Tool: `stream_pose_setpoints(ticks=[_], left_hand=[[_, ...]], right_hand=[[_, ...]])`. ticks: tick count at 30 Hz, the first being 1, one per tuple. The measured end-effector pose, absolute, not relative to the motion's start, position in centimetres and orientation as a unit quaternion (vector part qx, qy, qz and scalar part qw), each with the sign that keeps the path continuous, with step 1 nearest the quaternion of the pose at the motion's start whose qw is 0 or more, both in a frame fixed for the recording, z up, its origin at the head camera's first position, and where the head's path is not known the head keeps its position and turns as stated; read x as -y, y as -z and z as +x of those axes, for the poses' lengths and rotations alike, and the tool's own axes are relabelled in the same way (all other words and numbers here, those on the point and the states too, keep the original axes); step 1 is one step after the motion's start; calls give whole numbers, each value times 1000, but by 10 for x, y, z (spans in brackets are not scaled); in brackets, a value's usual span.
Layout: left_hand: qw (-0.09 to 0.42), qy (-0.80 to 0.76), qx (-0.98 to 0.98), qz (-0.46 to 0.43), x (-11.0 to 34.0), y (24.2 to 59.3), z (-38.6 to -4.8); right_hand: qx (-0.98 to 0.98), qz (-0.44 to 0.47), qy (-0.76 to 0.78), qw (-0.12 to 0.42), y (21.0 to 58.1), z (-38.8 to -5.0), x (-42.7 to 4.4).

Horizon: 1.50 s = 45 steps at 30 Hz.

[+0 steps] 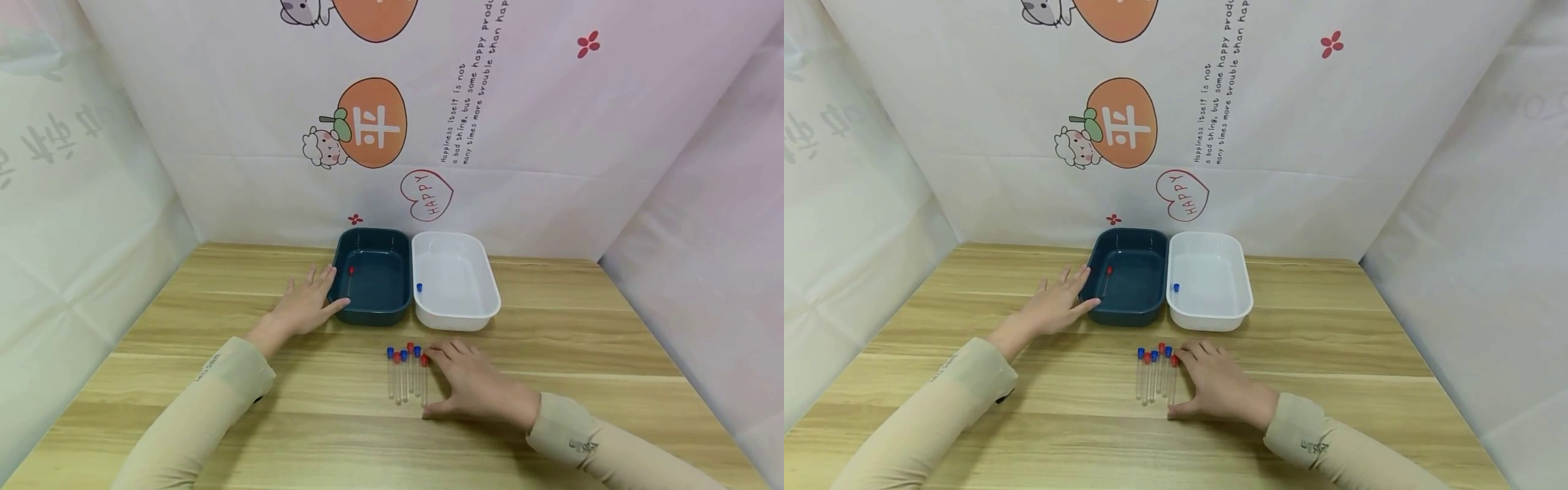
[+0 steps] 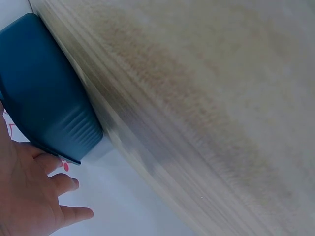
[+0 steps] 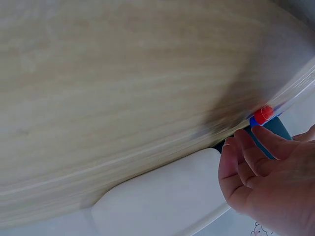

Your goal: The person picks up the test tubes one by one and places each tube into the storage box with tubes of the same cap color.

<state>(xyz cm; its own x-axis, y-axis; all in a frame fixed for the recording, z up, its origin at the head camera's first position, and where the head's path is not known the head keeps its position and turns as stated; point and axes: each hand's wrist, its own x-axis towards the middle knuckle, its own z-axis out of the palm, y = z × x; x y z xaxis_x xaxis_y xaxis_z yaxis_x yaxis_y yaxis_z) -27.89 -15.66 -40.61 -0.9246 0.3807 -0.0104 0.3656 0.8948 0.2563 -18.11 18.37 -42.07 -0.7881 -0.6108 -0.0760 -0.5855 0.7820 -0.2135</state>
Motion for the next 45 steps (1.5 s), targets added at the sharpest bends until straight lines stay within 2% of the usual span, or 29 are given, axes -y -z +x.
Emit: stream_pose_setpoints(ticks=[33, 45], left_hand=[[29, -125, -972, 198, 157, 403, -277], [29, -124, -972, 198, 157, 403, -277]], right_hand=[[-947, -298, 101, 68, 415, -181, -180], [-943, -315, 101, 33, 408, -180, -184]])
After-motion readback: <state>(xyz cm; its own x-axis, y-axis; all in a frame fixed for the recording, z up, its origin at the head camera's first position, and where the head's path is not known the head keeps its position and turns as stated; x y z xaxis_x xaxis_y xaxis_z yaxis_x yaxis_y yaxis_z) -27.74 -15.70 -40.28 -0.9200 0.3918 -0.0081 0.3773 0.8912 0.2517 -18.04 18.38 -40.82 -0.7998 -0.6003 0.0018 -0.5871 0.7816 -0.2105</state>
